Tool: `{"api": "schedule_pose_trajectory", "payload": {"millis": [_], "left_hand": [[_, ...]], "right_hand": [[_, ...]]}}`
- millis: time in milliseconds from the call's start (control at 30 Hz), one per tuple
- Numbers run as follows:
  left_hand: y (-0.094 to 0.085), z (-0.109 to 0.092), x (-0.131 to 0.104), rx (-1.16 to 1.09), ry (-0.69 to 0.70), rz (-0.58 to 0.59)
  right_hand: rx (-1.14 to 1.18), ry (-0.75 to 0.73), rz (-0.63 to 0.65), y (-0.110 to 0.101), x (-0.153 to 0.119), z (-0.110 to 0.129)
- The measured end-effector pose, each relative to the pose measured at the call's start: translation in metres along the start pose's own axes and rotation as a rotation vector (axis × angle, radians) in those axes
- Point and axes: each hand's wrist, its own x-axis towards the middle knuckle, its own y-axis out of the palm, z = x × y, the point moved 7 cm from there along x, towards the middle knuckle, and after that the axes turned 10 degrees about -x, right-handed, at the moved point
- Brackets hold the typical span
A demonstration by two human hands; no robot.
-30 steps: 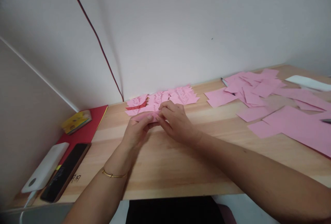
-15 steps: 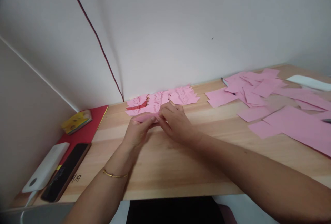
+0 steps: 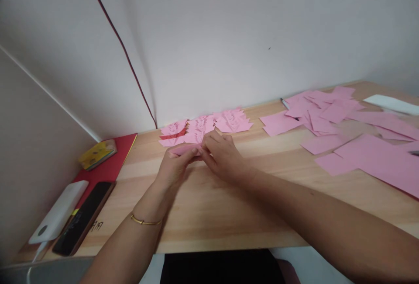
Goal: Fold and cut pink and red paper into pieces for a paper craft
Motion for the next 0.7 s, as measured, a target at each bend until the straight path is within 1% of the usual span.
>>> {"api": "schedule_pose_trajectory", "payload": {"millis": [200, 367, 400, 533, 600, 700], "left_hand": [[-0.002, 0.001, 0.001, 0.058, -0.015, -0.012], [-0.001, -0.001, 0.000, 0.078, -0.030, -0.030], [-0.001, -0.002, 0.000, 0.097, -0.028, -0.033], [0.001, -0.009, 0.000, 0.241, 0.001, -0.011], [0.000, -0.010, 0.000, 0.324, 0.003, 0.006], [-0.002, -0.007, 0.000, 0.402, -0.019, 0.022]], "right_hand": [[0.021, -0.007, 0.004, 0.001, 0.000, -0.003], [0.010, 0.022, 0.029, 0.003, -0.001, -0.003], [0.012, 0.026, 0.017, 0.002, -0.001, -0.003], [0.017, 0.044, -0.099, -0.009, -0.001, -0.005], [0.001, 0.031, -0.060, -0.008, 0.000, -0.005], [-0.053, -0.007, 0.065, 0.000, 0.001, -0.003]]}}
